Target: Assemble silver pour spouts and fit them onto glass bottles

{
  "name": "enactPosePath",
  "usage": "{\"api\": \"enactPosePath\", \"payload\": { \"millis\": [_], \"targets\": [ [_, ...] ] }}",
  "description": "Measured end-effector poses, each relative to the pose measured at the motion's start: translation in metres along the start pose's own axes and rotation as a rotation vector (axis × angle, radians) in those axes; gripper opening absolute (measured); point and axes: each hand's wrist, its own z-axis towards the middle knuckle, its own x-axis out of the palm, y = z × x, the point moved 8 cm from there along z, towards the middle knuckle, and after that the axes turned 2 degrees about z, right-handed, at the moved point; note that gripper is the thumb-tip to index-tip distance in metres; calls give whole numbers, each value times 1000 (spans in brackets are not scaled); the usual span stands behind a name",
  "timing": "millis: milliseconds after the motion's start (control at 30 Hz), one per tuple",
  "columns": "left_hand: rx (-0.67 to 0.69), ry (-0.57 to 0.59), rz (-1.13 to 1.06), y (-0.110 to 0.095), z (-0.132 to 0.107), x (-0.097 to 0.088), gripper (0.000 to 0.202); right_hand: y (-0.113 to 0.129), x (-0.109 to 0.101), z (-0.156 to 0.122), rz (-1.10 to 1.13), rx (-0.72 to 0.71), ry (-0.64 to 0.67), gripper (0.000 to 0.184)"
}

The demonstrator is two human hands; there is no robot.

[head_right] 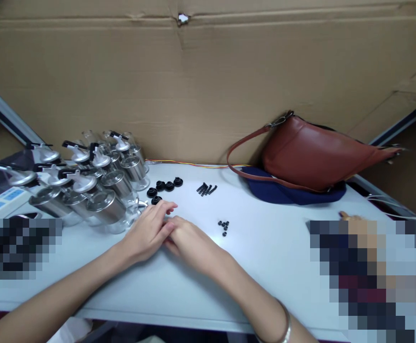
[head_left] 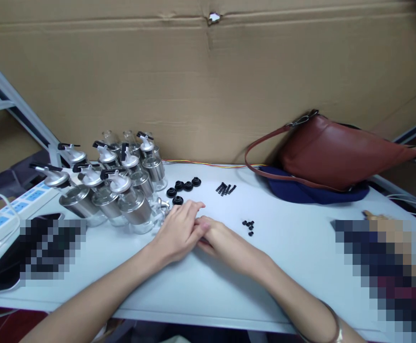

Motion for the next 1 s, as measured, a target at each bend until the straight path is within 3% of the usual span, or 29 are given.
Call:
{"api": "enactPosePath", "payload": {
  "millis": [133,300,433,600,700,800,1000],
  "targets": [
    [129,-11,91,-13,-2,1,40,-10,-13,1,-16,11,-52,18],
    [272,-257,117,-28,-11,-12,27,-15,-42,-4,-93,59,-217,6],
    [93,-299,-138,-13,-10,-10,26,-14,-65,-11,0,60,-363,7],
    [-237,-141,-674,12,-8,19,31,-20,-77,-18,83,44,-455,9],
    [-239,-84,-877,11,-8,31,36,-18,-73,-17,122,-20,-422,9],
    [-192,-105,-936,11,-8,33,37,-13,-69,-16,125,-99,-395,8],
    [-133,-335,-925,17,-9,20,29,-5,-68,-18,157,-152,-404,10]
  ]
}}
